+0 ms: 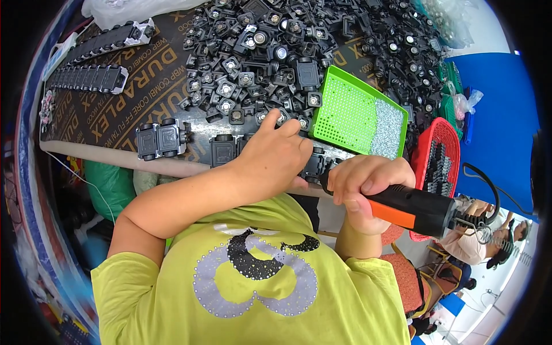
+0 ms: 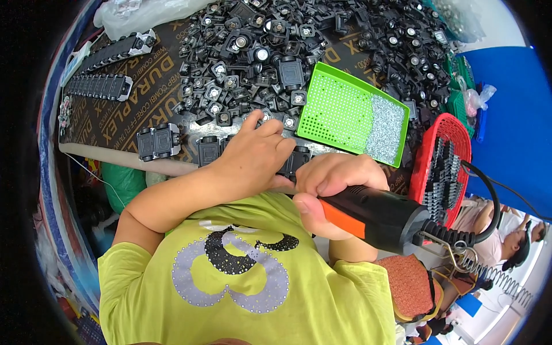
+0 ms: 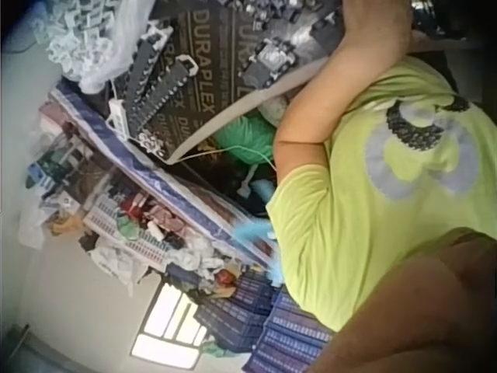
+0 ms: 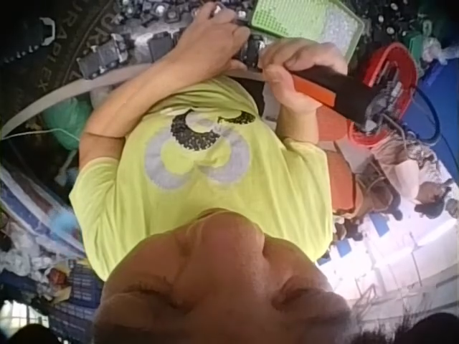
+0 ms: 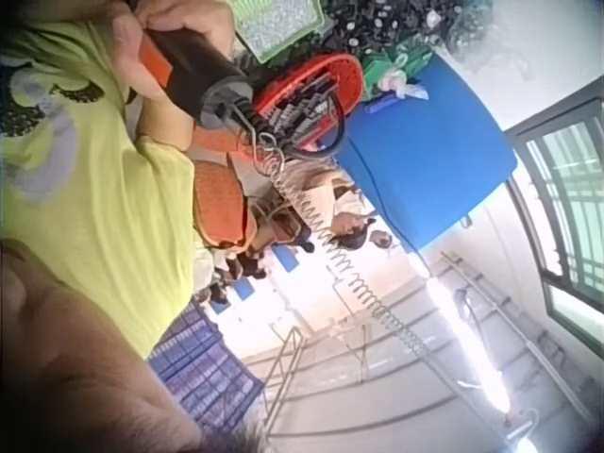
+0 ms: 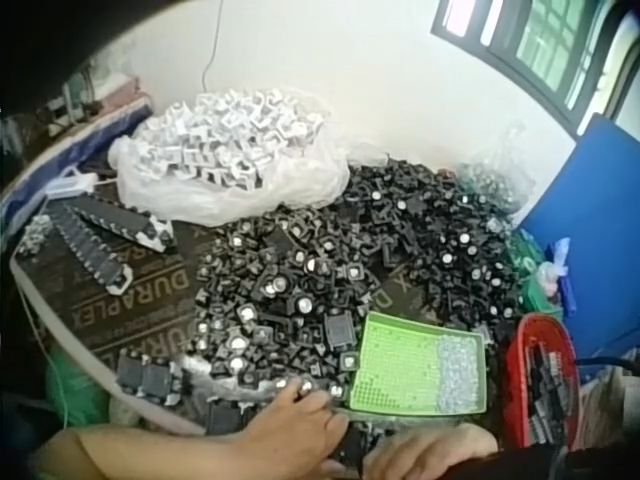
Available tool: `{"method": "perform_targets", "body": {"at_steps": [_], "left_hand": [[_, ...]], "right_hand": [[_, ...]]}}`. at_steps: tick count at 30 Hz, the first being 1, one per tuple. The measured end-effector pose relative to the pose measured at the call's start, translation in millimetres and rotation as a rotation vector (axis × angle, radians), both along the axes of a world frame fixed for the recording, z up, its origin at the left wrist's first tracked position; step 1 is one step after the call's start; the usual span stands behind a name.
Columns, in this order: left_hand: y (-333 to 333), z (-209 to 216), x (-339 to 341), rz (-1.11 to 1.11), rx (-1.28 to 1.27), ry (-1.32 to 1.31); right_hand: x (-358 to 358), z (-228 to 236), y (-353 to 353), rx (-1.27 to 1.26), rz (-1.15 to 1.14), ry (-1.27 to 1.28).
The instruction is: The person assembles small electronic cooling fan components by fastening them together with screws using an electric screwdriver.
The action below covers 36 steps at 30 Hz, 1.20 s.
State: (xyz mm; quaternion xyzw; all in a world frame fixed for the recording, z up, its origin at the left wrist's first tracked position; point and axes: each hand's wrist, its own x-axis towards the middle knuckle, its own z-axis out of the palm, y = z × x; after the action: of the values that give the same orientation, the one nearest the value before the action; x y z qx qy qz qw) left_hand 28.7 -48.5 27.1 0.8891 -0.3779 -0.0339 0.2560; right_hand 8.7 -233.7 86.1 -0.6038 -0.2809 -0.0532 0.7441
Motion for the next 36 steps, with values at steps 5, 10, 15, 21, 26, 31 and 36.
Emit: {"method": "perform_targets", "body": {"at_steps": [5, 10, 15, 21, 26, 31, 36], "left_hand": [[1, -2, -1, 0.001, -0.006, -0.001], [-1, -4, 1, -0.009, -0.003, -0.03], [-2, -5, 1, 0.0, -0.021, -0.06], [-2, -4, 1, -0.028, -0.007, -0.062], [-4, -6, 0, -0.027, 0.03, -0.054], [-5, -3, -5, -0.033, 0.071, -0.102], [-2, 19, -8, -0.017, 0.065, -0.141]], "right_hand": [[-3, -9, 0, 0.03, 0.017, 0.08], [-3, -12, 3, -0.123, 0.049, -0.062], [-9, -18, 9, -0.142, -0.1, -0.011], [-14, -21, 12, -0.127, -0.216, 0.001], [-7, -18, -1, -0.104, 0.033, -0.018], [15, 16, -25, 0.199, 0.007, -0.017], [55, -14, -39, 0.041, -0.507, -0.035]]}}
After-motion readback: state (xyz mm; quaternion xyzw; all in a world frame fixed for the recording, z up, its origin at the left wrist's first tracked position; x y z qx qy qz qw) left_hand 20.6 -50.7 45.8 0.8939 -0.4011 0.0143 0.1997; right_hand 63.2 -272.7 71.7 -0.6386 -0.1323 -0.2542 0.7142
